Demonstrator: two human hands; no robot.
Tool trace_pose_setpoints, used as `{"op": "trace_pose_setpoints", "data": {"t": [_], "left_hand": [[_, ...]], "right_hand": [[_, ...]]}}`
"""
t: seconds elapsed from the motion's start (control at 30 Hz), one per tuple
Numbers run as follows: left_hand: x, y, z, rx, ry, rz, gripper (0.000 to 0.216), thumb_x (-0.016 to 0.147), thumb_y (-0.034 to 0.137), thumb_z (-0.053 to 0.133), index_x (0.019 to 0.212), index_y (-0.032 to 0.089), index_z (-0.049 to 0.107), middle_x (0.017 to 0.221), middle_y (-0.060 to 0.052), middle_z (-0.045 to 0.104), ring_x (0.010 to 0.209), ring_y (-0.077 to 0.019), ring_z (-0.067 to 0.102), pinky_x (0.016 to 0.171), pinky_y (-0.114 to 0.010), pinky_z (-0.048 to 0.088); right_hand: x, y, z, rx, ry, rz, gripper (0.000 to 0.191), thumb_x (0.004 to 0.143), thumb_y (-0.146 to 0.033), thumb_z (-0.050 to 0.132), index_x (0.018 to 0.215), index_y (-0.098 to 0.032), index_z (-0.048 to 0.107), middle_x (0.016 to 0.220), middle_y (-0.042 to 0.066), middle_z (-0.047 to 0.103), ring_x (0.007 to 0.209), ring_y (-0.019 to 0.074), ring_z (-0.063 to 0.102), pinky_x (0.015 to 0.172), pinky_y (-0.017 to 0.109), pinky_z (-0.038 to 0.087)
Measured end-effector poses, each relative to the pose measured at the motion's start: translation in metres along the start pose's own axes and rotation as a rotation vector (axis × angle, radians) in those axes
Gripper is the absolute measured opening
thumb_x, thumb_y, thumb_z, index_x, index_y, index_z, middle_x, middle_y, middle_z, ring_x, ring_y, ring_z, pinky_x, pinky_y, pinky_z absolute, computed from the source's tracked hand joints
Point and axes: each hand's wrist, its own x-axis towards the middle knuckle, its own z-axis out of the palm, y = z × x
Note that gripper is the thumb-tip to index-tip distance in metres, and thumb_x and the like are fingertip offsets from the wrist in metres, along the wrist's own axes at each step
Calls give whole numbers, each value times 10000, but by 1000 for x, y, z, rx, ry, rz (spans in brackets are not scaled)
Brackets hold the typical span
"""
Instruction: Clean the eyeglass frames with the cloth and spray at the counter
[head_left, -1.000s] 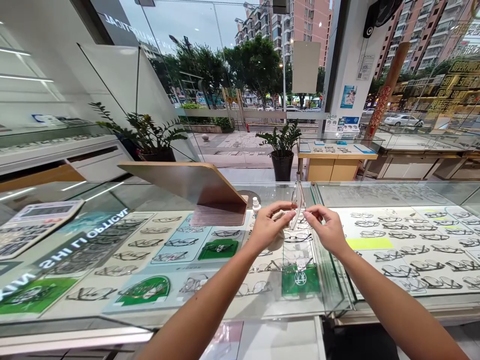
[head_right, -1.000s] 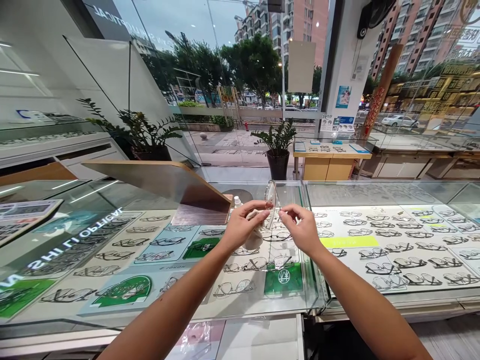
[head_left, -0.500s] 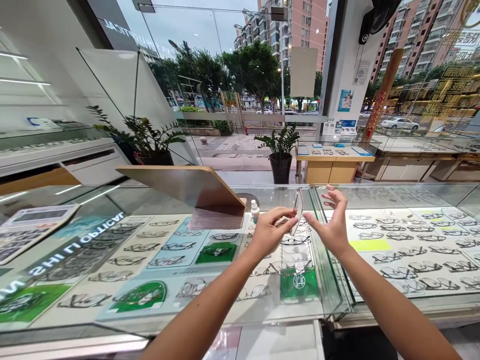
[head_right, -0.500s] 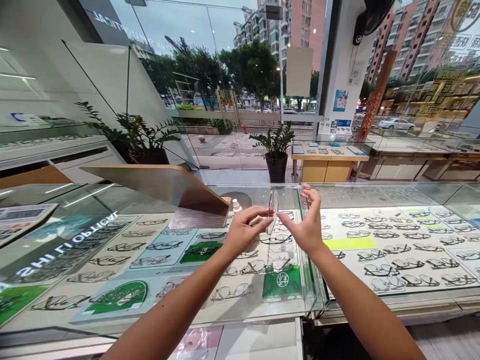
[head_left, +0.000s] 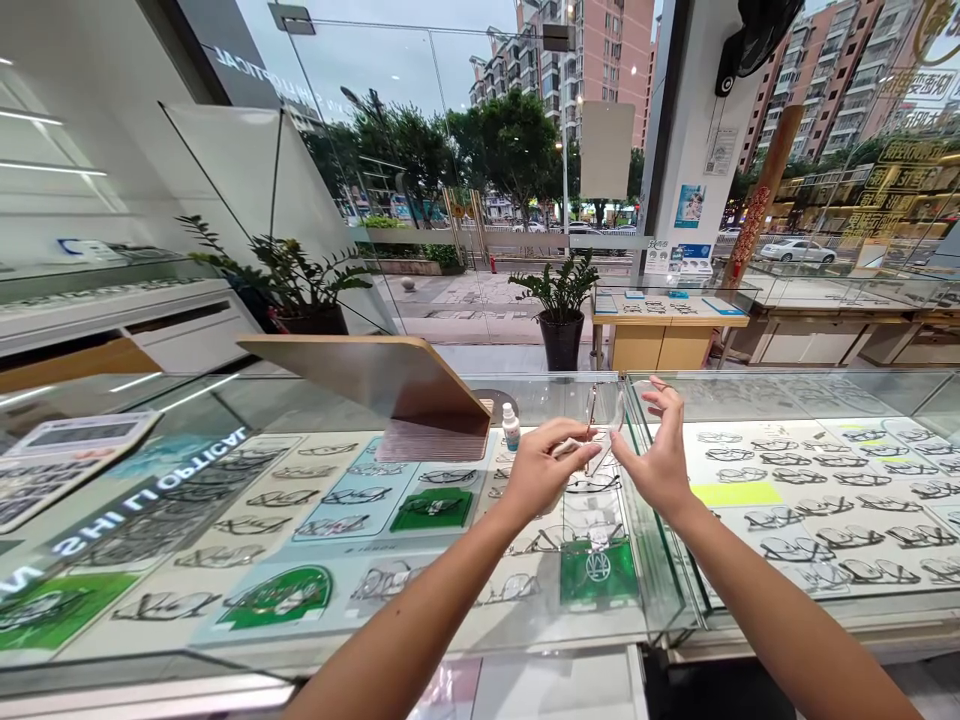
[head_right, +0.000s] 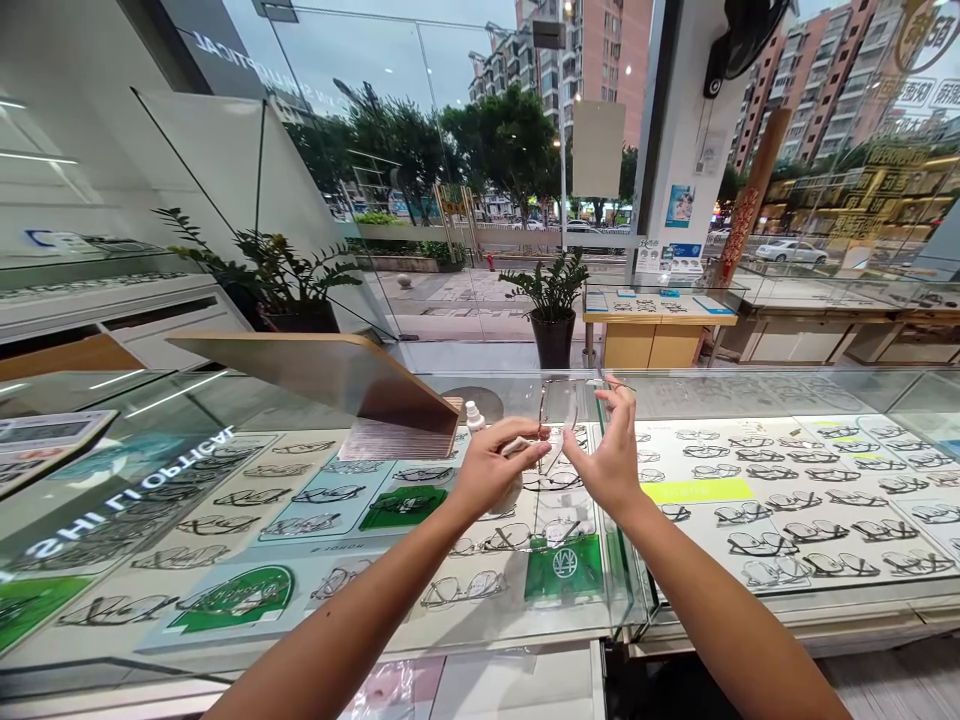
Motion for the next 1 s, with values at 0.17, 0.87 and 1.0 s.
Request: {"op": "trace_pose_setpoints", "data": {"t": [0.17,0.87,1.0], "left_hand": [[4,-1,-3,-59,36,-39,307,797,492,818,870,194,807,954,-99,771,872,-208,719,707,-307,593],[0,5,-3,94,76,139,180,860,391,774,911,219,784,1012,-99,738,967,-216,710,710,-287,598],[-4,5,-1,99,5,126,162,870,348,758,951,212,723,1022,-88,695,970,-200,705,723,-266,608]], "right_hand": [[-1,0,0,-59,-6,-48,443,833,-138,587,1247,-259,486,1451,158,497,1454,328,437,1167,582,379],[-6,-15,-1,142,-265,-27,240,958,-391,660,1168,-287,710,1186,77,750,1144,282,648,1029,497,486],[-10,-16,3,289,-251,89,237,941,-437,687,1105,-291,777,1111,78,778,1121,276,666,1014,478,515]]}}
